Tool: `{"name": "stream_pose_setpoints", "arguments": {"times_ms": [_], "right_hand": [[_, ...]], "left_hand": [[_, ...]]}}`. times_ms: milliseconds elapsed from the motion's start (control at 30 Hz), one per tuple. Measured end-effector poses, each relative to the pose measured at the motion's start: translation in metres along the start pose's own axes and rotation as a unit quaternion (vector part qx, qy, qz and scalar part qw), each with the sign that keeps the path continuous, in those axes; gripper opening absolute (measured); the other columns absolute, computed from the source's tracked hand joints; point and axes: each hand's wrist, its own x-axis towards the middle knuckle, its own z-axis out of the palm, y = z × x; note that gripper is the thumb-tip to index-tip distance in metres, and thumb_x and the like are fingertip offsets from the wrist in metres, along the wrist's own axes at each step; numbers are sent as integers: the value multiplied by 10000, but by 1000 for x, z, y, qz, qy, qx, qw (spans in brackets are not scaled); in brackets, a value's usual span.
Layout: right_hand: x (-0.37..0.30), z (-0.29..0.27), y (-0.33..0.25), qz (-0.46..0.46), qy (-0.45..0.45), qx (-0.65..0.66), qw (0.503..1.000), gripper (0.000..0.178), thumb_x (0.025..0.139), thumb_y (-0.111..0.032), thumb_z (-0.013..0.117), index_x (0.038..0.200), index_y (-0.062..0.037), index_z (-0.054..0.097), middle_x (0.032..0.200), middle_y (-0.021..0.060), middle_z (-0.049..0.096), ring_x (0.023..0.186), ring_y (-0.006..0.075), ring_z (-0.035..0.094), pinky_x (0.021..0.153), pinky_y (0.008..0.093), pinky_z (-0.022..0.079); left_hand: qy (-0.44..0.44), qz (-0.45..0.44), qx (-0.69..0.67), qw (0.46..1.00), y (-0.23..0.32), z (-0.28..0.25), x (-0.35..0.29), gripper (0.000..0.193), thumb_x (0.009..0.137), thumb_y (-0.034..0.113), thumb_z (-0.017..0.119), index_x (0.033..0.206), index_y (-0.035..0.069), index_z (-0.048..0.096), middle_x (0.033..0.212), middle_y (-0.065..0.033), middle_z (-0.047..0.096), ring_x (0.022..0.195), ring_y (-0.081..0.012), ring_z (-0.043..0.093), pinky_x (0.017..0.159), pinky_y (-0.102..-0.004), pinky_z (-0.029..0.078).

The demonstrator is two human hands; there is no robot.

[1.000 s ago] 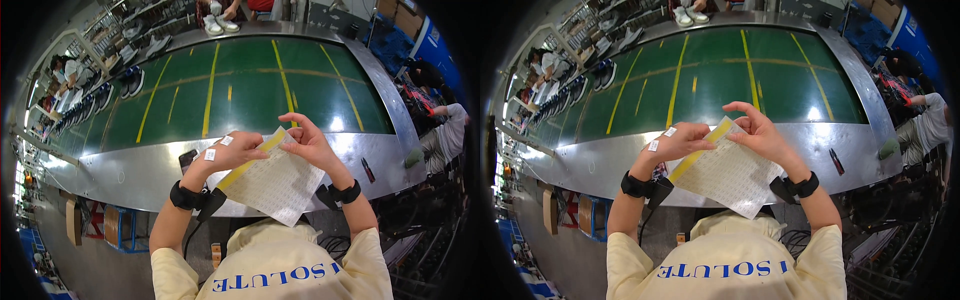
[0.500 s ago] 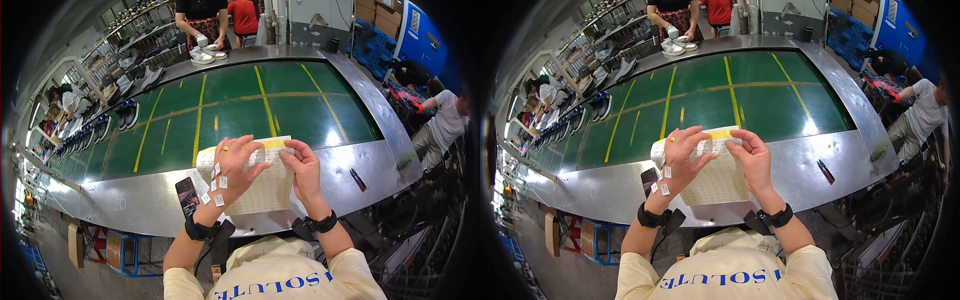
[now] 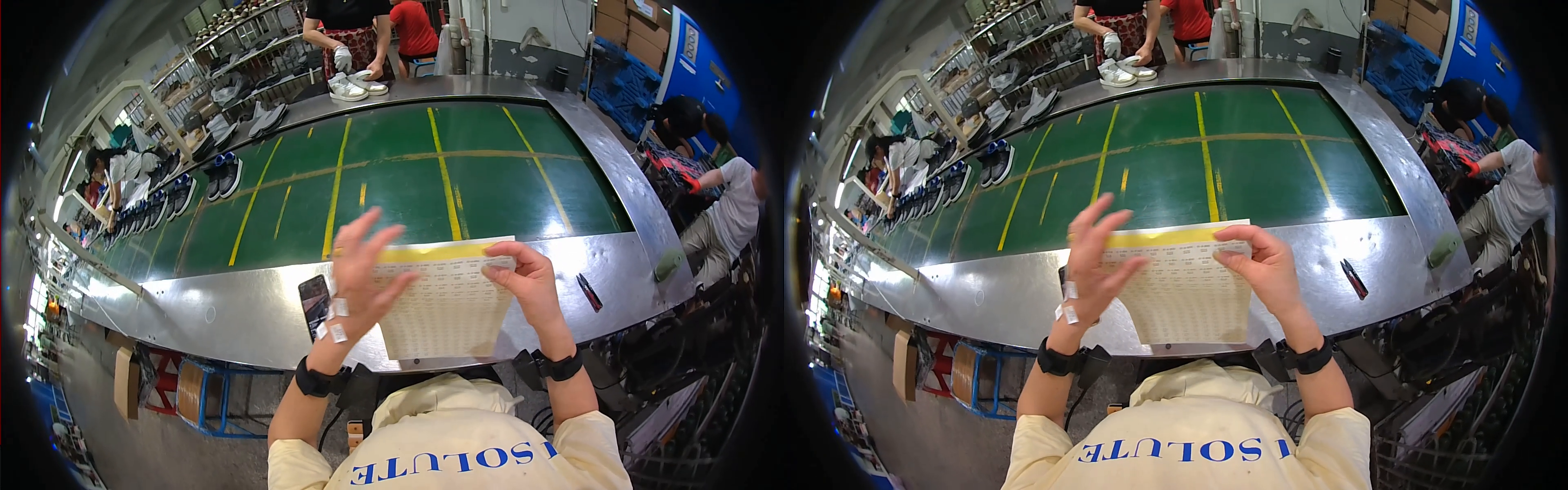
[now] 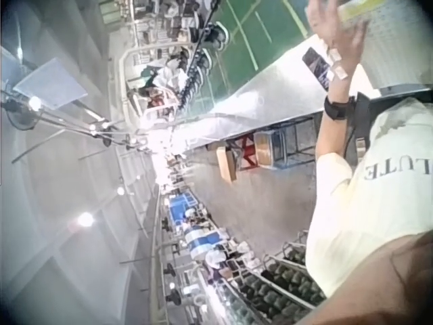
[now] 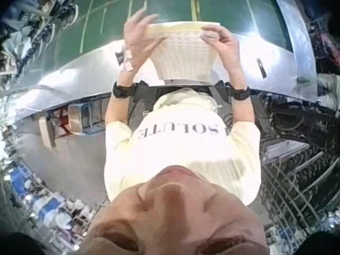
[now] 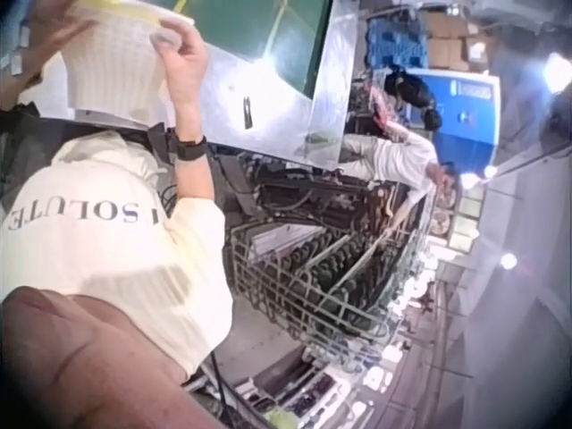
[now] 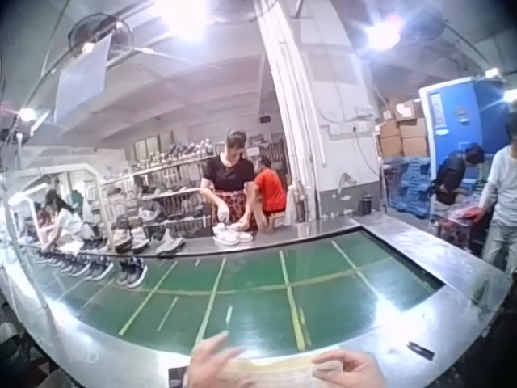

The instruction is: Assembling and labeling shoes on a factory production line.

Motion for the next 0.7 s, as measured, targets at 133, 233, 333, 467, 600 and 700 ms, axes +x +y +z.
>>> {"name": "stream_pose_setpoints", "arguments": {"times_ms": [133,233,333,467,600,700], "right_hand": [[-5,-9,-6,16,20,71,997,245,792,16,662,1030,-17,620,985,46,636,864,94,599,763,223,495],[-4,-13,-3,24,45,74,996,269,791,7,669,1054,-16,614,965,52,650,842,98,613,749,223,500],[-5,-14,-9,32,56,39,997,288,793,0,671,1074,-5,607,959,67,660,843,98,620,737,219,504],[-5,-19,-14,31,22,1,999,283,792,-7,676,1067,9,611,938,73,668,818,93,626,716,211,506],[-3,-22,-16,36,3,-40,999,246,788,-11,683,1026,17,628,885,70,674,778,86,628,694,203,507],[-4,-20,-19,45,-10,-57,997,206,787,-16,686,986,15,645,861,65,677,762,83,625,681,201,504]], "left_hand": [[0,-246,-374,895,-11,-2,-22,715,751,47,724,1358,57,348,1144,-124,591,1021,-194,578,904,-335,451],[-4,-247,-429,869,-4,1,-22,686,793,53,698,1368,75,325,1040,-95,629,926,-126,609,796,-258,503],[9,-254,-448,857,0,-5,-24,562,800,1,674,1303,41,425,1029,-78,630,916,-120,604,793,-240,498],[-4,-232,-430,873,10,-16,-24,344,802,-22,666,1136,2,585,1011,-51,630,893,-109,596,794,-227,489],[-20,-319,-365,875,18,-23,-28,247,820,3,657,1064,-6,619,966,-41,640,836,-78,595,728,-200,488],[-56,-325,-297,896,16,-27,-33,177,827,24,657,999,-7,632,877,-22,656,757,-53,590,658,-185,474]]}}
